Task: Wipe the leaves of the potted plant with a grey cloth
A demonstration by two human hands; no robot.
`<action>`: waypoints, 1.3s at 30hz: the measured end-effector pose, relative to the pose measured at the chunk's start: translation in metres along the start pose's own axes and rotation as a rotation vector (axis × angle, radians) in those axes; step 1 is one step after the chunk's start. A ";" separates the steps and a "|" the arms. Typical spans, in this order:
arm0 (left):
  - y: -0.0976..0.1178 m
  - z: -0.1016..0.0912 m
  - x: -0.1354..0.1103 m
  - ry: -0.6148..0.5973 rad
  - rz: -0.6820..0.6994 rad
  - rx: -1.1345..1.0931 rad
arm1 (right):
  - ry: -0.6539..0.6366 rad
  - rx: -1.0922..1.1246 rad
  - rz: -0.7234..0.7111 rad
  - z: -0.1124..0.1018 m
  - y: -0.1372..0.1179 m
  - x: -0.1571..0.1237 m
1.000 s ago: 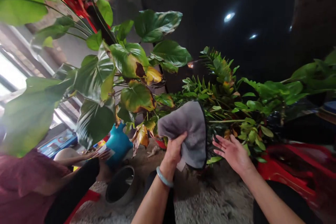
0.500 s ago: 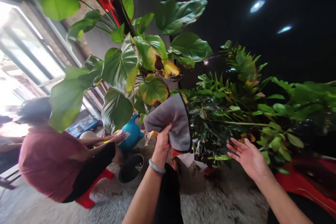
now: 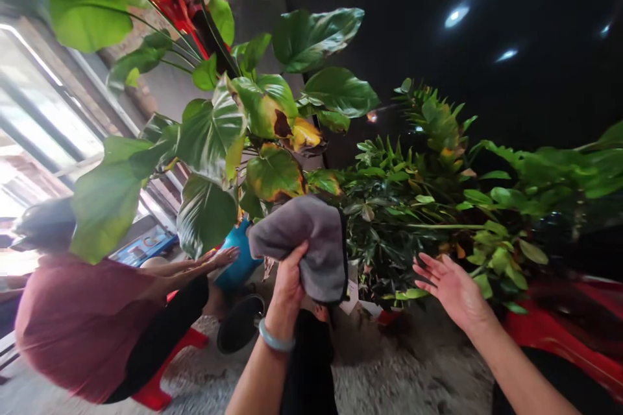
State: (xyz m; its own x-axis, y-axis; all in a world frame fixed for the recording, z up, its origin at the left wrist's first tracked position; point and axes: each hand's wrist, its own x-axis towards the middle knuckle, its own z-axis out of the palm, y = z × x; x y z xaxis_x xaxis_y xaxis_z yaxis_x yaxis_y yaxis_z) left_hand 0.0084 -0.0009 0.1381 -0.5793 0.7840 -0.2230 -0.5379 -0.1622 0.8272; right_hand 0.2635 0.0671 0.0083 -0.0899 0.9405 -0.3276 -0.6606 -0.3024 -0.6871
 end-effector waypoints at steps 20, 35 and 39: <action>-0.035 -0.013 -0.014 -0.056 -0.374 0.309 | -0.036 0.010 -0.047 0.010 0.000 -0.007; -0.069 -0.035 -0.028 -0.220 -0.445 0.429 | 0.036 -0.059 -0.124 0.029 0.020 0.005; -0.086 -0.049 -0.023 -0.262 -0.494 0.464 | 0.087 -0.027 -0.154 0.038 0.022 0.010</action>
State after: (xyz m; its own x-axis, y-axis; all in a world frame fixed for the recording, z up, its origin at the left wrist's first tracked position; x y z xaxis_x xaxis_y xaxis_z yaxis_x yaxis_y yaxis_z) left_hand 0.0375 -0.0343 0.0463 -0.1391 0.8275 -0.5440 -0.3501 0.4728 0.8086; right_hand 0.2194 0.0760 0.0146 0.0770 0.9595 -0.2711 -0.6414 -0.1605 -0.7502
